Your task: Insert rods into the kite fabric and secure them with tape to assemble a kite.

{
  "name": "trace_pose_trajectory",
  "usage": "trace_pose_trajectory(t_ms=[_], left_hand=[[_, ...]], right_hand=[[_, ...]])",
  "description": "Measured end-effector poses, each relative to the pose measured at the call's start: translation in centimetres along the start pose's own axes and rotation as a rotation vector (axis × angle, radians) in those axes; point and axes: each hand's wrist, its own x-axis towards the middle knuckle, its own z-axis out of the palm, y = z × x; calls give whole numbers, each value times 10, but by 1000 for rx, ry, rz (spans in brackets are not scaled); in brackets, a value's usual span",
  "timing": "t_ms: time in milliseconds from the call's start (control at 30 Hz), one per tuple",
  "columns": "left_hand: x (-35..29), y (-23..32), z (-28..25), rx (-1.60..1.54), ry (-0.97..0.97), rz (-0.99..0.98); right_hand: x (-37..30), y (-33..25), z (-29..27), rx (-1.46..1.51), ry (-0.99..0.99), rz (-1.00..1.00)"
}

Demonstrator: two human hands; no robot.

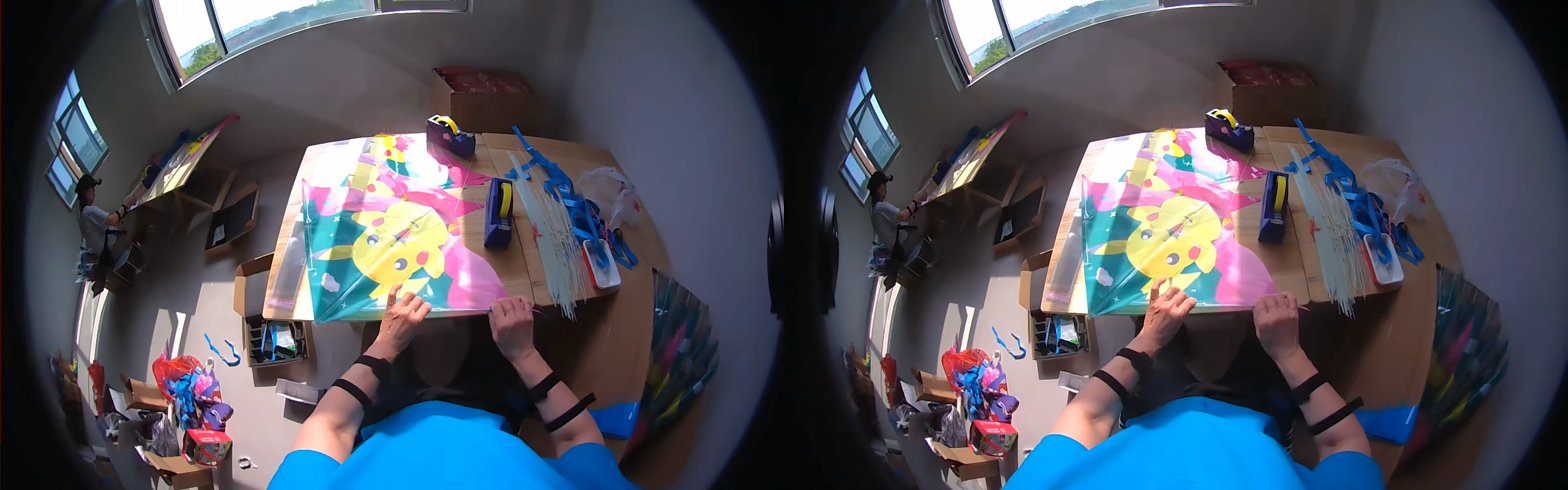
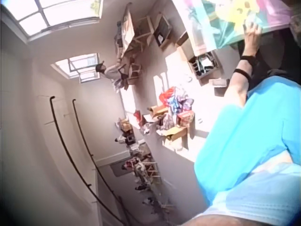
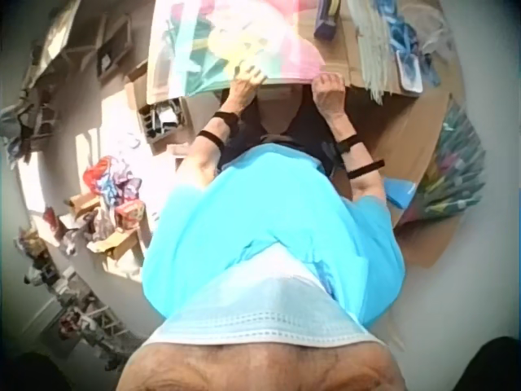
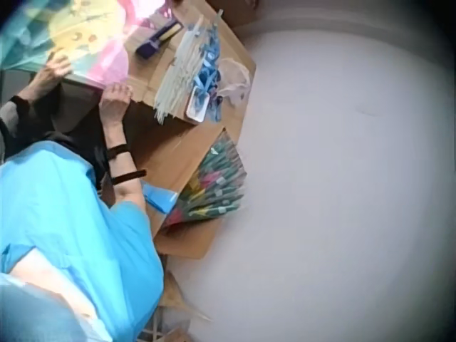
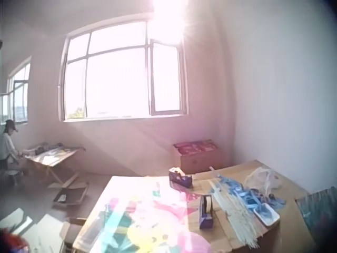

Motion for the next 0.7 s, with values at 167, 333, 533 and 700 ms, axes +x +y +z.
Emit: trace_pose_trajectory(t_ms=[167, 333, 533, 700], left_hand=[[67, 11, -106, 155, 199, 148], [55, 16, -208, 122, 954, 155], [7, -50, -160, -440, 854, -555], [-14, -130, -127, -1290, 582, -778]], right_hand=[[39, -7, -48, 21, 117, -83], [102, -7, -124, 540, 257, 222], [146, 58, -192, 1436, 176, 522], [160, 92, -174, 1647, 85, 643]])
